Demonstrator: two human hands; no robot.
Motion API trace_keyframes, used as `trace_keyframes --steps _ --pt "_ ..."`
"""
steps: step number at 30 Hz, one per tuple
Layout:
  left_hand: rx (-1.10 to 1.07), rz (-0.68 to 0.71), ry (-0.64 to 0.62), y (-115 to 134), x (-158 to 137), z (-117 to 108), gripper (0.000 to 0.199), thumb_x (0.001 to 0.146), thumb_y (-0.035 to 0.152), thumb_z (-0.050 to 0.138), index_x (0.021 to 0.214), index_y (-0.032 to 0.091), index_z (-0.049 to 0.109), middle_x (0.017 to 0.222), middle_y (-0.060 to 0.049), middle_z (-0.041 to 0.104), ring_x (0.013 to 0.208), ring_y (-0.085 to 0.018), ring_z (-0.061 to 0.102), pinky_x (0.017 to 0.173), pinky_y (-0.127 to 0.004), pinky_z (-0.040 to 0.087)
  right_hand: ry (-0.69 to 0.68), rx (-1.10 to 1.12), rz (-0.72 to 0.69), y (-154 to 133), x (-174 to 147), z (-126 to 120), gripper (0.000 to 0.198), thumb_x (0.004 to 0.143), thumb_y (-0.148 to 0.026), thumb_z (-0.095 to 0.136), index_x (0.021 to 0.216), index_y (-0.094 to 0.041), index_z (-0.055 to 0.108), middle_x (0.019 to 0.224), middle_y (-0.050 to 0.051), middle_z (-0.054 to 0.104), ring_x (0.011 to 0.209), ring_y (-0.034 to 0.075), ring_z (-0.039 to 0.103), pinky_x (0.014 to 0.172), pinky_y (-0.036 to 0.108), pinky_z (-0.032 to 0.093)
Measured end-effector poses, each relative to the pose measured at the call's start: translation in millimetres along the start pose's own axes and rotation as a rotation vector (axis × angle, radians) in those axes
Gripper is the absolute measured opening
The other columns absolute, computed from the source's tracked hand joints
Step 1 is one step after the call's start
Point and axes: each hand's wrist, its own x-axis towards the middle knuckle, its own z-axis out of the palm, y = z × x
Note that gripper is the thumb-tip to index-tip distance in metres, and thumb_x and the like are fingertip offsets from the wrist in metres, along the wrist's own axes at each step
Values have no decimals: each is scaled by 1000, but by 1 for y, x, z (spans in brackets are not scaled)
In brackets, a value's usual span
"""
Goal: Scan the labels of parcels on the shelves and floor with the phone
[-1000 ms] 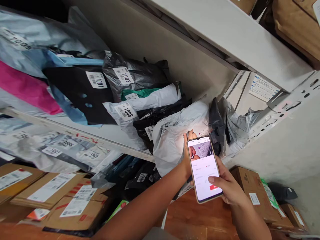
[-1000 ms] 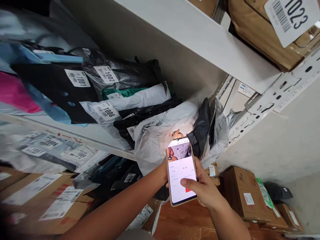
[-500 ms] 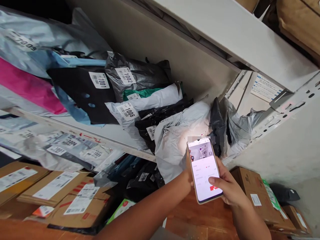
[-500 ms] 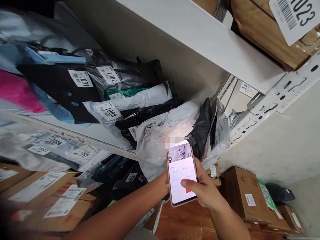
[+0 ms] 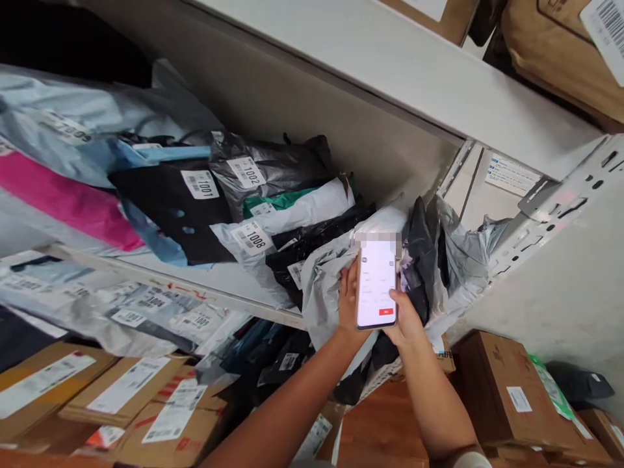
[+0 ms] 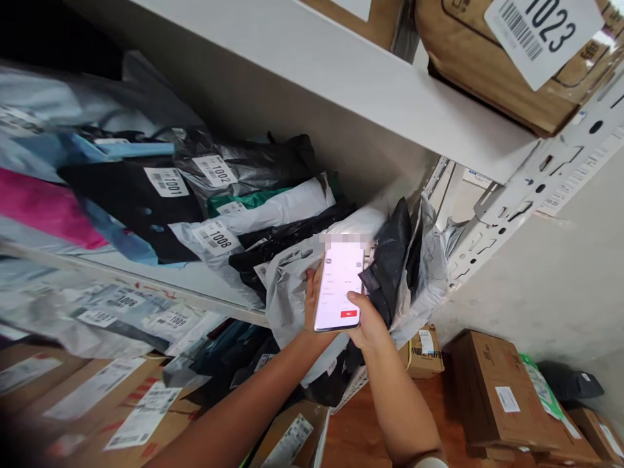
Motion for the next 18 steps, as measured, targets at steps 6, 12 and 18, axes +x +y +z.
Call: trace_keyframes --steps 6,12,18 --pt "332 159 141 -11 46 -35 41 96 31 54 132 17 66 159 -23 45 148 -38 41 123 -63 25 78 24 -75 -13 -9 -40 49 60 -43 82 104 -25 70 96 6 83 97 37 78 90 54 61" --pt "429 232 54 -18 83 -53 41 90 39 69 126 20 70 162 -19 42 150 -37 37 127 -61 17 82 5 -27 -18 -22 -53 40 52 -47 88 80 -23 72 81 7 83 100 42 77 91 57 60" --pt "364 113 -49 23 54 -28 34 97 10 44 116 11 72 127 -19 71 124 -30 64 120 -50 38 92 -23 -9 -15 -30 -73 45 53 -48 88 88 -22 74 80 10 83 99 42 77 92 60 59"
